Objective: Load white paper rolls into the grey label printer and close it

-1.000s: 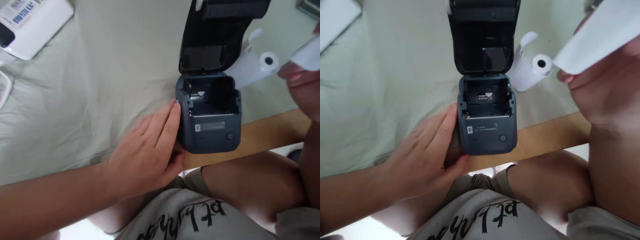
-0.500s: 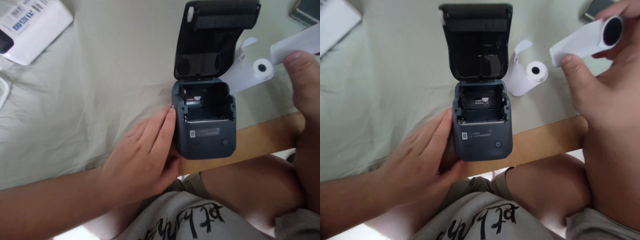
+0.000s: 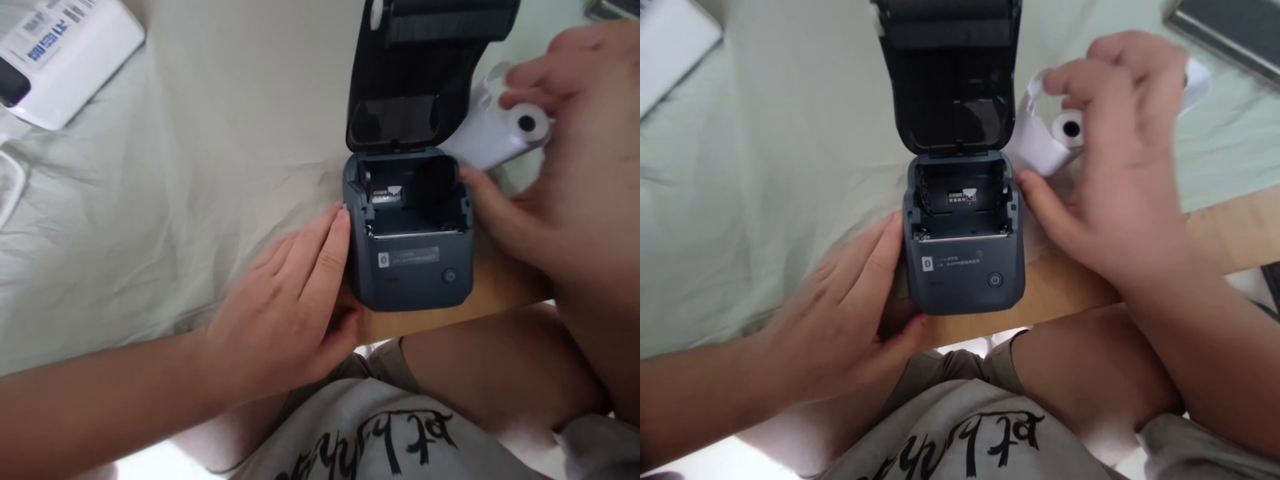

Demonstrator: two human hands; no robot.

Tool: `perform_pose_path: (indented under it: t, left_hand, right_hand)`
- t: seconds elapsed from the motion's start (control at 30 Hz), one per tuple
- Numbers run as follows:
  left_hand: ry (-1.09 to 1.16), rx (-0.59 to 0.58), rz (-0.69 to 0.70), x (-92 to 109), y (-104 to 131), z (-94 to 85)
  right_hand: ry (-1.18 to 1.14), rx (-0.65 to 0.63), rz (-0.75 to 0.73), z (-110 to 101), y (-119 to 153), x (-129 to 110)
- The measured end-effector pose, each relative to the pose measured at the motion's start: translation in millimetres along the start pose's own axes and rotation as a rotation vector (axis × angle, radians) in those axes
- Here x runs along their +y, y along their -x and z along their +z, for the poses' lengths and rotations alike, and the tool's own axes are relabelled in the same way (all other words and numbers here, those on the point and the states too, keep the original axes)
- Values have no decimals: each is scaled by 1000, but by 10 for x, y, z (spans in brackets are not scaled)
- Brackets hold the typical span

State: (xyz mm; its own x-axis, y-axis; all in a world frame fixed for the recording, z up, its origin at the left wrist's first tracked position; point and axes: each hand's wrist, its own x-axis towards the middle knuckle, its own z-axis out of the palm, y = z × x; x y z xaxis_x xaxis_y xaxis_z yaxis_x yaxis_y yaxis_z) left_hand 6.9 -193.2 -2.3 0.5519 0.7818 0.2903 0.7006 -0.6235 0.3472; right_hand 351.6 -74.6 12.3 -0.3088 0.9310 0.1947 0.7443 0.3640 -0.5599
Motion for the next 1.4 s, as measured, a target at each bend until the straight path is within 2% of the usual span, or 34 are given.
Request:
perform_pose_path:
  t: [0.07,0.13,0.27,0.43,0.67,0.8,0.9,1.03,1.17,1.3,1.4]
  left_hand:
    - [14,-5,6,-16,14,-4]
    - [31,-15,9,-31,27,-4]
    - [17,-6,16,-36,27,7]
    - [10,-3,20,-36,24,5]
    - [20,-20,-4,-22,38,-20]
    - [16,-29,-6,-5,8,-27]
    - [6,-19,3,-14,2,-21]
    - [42,-37,-3,-32,21,-22]
    - [70,-54,-22,-34,32,-45]
    - [68,-67,-17,-55,41,-65]
    - [73,-66,-6,-75,47,-63]
  right_hand:
    - [180,3,-128,86,-75,-40]
    - [223,10,-164,119,-103,-24]
    - [-53,60,-217,120,-35,35]
    - [-159,-73,-280,119,6,1]
    - [-187,-71,-74,112,3,-6]
    - [-164,-85,-131,96,-3,32]
    - [-154,-62,-94,74,7,18]
    - [-295,-178,-86,61,10,19]
    - [-246,-114,-113,77,6,106]
    - [-300,-124,-84,60,35,141]
    - [-120,-71,-80,44,52,117]
